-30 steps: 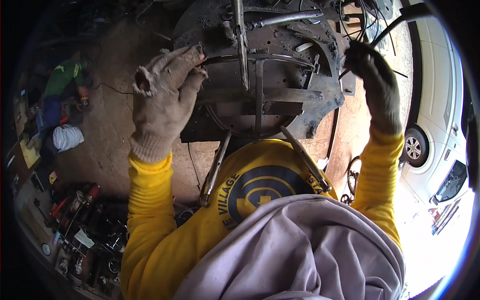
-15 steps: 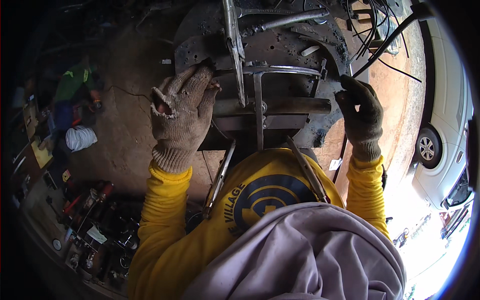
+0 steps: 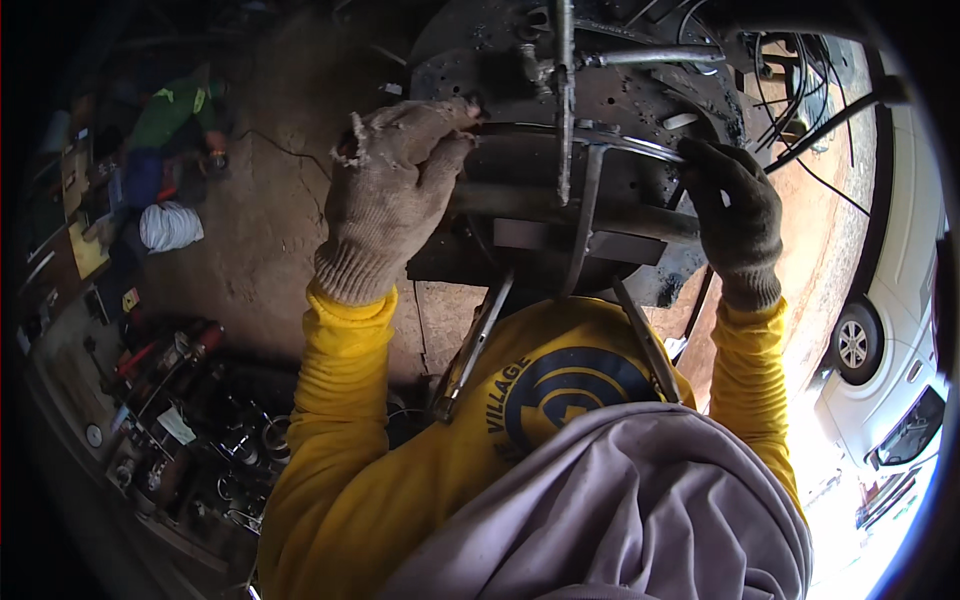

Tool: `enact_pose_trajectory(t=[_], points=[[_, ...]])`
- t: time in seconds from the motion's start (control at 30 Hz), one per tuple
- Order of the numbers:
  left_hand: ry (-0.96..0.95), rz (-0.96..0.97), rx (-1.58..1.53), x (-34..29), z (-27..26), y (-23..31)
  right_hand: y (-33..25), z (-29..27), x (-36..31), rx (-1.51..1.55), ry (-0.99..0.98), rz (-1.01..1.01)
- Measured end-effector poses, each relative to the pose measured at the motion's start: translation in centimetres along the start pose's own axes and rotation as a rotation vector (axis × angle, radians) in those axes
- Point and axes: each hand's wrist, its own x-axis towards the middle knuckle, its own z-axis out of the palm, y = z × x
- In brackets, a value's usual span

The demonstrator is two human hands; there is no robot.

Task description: The person welds metal pieces onto a curved frame using a welding torch and adjusts the frame with a hammer and pliers.

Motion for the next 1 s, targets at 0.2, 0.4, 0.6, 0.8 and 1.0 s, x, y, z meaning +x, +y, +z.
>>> enact_pose_trajectory(t=[0.2, 0.4, 0.6, 0.8, 1.0], points=[[-0.028, -0.149, -0.032, -1.6, -1.4, -0.6, -0.3, -0.2, -0.4, 0.037, -0.029, 0.024], [0.084, -0.031, 0.092, -1.6, 0.1, -1.2, -0.5, 0.0, -0.4, 0.028, -0.021, 0.062], [0.008, 0.056, 0.390, -0.5, 0.9, 1.0, -0.6, 0.2, -0.5, -0.073, 0.002, 0.066], [0.058, 0.063, 0.364, 0.0, 2.3, 1.4, -0.4, 0.0, -0.2, -0.072, 0.024, 0.099], [0.052, 0.100, 0.355, 0.2, 2.2, 0.9, -1.0, 0.0, 0.5, 0.019, -0.032, 0.204]])
